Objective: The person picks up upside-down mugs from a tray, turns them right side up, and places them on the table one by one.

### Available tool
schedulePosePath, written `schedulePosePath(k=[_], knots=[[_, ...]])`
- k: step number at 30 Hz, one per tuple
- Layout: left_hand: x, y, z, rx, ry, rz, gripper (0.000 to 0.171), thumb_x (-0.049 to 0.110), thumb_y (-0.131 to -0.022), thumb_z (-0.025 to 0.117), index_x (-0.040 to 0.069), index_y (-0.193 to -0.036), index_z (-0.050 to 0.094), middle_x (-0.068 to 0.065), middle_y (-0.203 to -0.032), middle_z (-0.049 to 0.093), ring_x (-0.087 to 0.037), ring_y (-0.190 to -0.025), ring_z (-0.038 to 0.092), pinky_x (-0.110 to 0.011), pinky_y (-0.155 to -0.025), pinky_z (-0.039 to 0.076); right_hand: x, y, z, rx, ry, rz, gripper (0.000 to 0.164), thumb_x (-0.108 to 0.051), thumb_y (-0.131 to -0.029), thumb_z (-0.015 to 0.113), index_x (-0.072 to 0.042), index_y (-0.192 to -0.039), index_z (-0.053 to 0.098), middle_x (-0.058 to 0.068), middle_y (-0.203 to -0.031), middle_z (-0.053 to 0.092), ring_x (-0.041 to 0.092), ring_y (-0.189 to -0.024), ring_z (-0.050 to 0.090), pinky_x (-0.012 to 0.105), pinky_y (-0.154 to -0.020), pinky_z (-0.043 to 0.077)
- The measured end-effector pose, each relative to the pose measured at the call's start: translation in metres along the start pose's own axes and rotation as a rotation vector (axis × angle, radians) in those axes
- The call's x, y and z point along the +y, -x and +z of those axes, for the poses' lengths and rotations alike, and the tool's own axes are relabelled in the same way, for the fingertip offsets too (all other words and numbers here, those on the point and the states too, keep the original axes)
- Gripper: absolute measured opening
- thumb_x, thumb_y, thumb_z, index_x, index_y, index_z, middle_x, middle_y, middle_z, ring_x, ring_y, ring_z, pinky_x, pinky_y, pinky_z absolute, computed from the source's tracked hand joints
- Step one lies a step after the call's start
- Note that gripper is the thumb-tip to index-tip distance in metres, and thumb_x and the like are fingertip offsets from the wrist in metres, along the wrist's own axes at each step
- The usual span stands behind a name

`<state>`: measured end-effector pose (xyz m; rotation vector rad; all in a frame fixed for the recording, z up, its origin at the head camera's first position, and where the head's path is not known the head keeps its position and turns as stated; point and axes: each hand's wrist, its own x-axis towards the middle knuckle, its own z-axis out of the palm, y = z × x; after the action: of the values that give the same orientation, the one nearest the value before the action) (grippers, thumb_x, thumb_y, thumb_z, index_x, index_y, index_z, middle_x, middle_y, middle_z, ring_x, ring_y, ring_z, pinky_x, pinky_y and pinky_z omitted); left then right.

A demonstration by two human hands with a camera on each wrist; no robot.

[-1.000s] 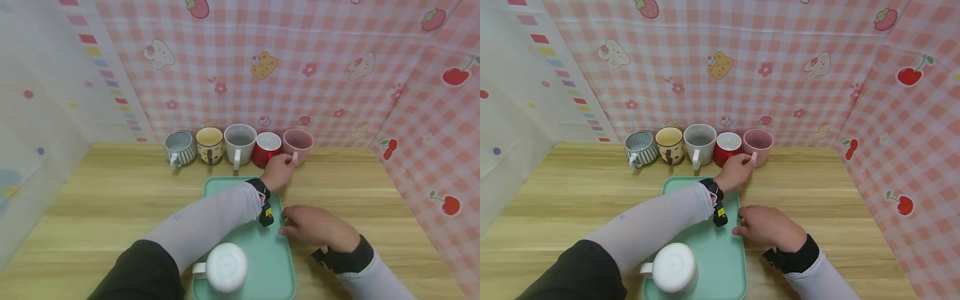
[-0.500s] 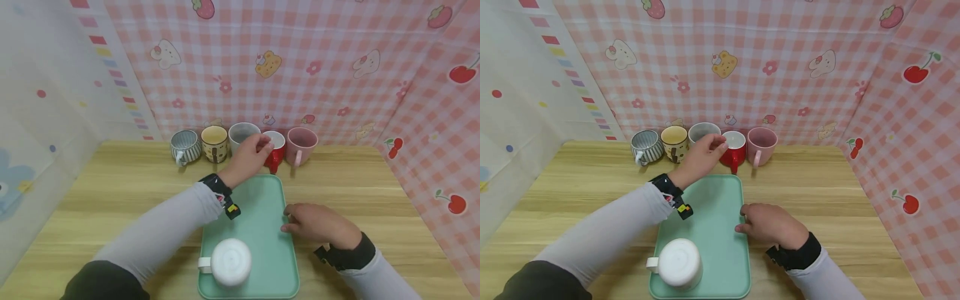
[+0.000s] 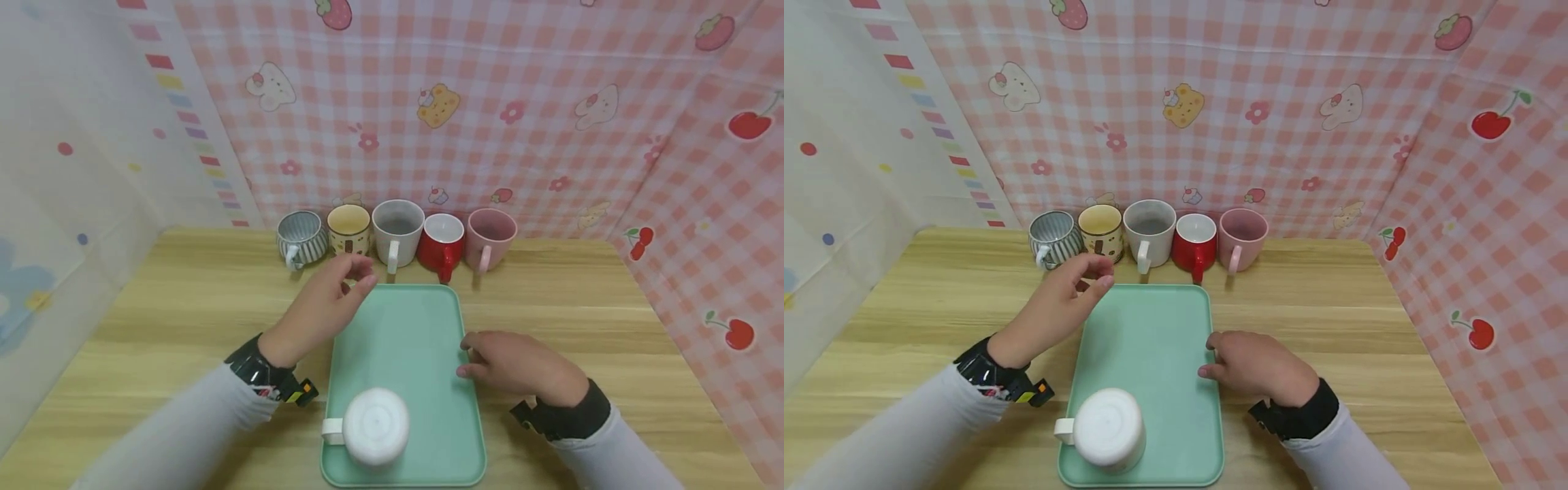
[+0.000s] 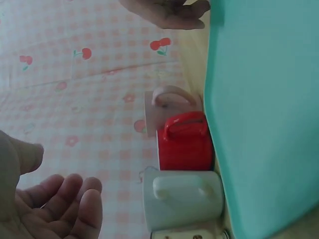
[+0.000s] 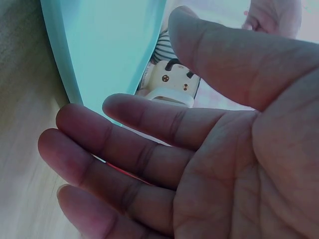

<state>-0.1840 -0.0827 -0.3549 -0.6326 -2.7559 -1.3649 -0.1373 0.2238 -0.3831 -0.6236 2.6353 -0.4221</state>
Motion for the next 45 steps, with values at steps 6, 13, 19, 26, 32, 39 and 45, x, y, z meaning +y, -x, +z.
schedulePosePath(k=[6,13,19,26,32,39,45], knots=[[-0.015,0.029,-0.01,-0.037,-0.027,-0.015,0.035,0.03,-0.107,0.06,0.011,-0.136,0.06,-0.004,-0.123,0.067,-0.021,-0.116,0.062,-0.043,-0.093,0.055,-0.001,-0.002,0.002,0.012,0.006,0.003,0.041,-0.036,-0.096,0.074,-0.005,-0.122,0.067,-0.004,-0.088,0.068,0.01,-0.081,0.061,0.038,-0.079,0.058],[-0.029,0.043,-0.014,-0.062,-0.02,-0.027,0.027,0.028,-0.106,0.061,0.013,-0.129,0.063,-0.002,-0.12,0.069,-0.019,-0.112,0.064,-0.041,-0.092,0.054,0.001,-0.002,0.001,0.008,0.01,0.01,0.041,-0.037,-0.096,0.075,-0.006,-0.122,0.067,-0.006,-0.087,0.067,0.009,-0.08,0.06,0.037,-0.078,0.057],[-0.024,0.049,-0.018,-0.162,-0.021,-0.001,0.026,0.031,-0.106,0.062,0.016,-0.126,0.065,-0.001,-0.123,0.07,-0.016,-0.109,0.065,-0.04,-0.093,0.054,0.001,-0.001,0.0,-0.02,-0.014,0.028,0.042,-0.037,-0.096,0.075,-0.006,-0.124,0.067,-0.007,-0.087,0.066,0.009,-0.08,0.058,0.035,-0.077,0.056],[-0.014,0.059,-0.023,-0.4,-0.096,0.059,0.031,0.041,-0.102,0.065,0.022,-0.127,0.065,0.003,-0.123,0.069,-0.011,-0.104,0.064,-0.036,-0.092,0.057,0.001,-0.002,-0.001,-0.014,-0.014,0.014,0.043,-0.036,-0.096,0.075,-0.005,-0.124,0.067,-0.007,-0.085,0.065,0.009,-0.079,0.058,0.034,-0.077,0.056],[-0.01,0.065,-0.027,-0.562,-0.121,0.095,0.054,0.055,-0.092,0.074,0.019,-0.13,0.064,0.003,-0.127,0.068,-0.017,-0.11,0.064,-0.037,-0.095,0.056,0.002,-0.003,-0.001,-0.03,-0.008,0.025,0.043,-0.037,-0.095,0.075,-0.006,-0.125,0.067,-0.007,-0.086,0.065,0.009,-0.08,0.058,0.035,-0.079,0.057],[-0.011,0.072,-0.025,-0.694,-0.14,0.06,0.074,0.055,-0.076,0.088,0.017,-0.132,0.059,0.004,-0.123,0.066,-0.011,-0.112,0.062,-0.031,-0.098,0.053,0.002,-0.003,-0.001,-0.027,0.003,0.022,0.044,-0.037,-0.096,0.075,-0.006,-0.126,0.067,-0.006,-0.088,0.067,0.009,-0.081,0.059,0.037,-0.081,0.058],[-0.012,0.072,-0.021,-0.754,-0.145,0.042,0.054,0.044,-0.077,0.09,0.023,-0.115,0.059,0.01,-0.109,0.063,-0.009,-0.098,0.06,-0.025,-0.089,0.052,0.001,-0.003,-0.001,-0.032,-0.007,0.022,0.044,-0.037,-0.096,0.074,-0.006,-0.126,0.067,-0.005,-0.09,0.068,0.009,-0.081,0.06,0.037,-0.081,0.058]])
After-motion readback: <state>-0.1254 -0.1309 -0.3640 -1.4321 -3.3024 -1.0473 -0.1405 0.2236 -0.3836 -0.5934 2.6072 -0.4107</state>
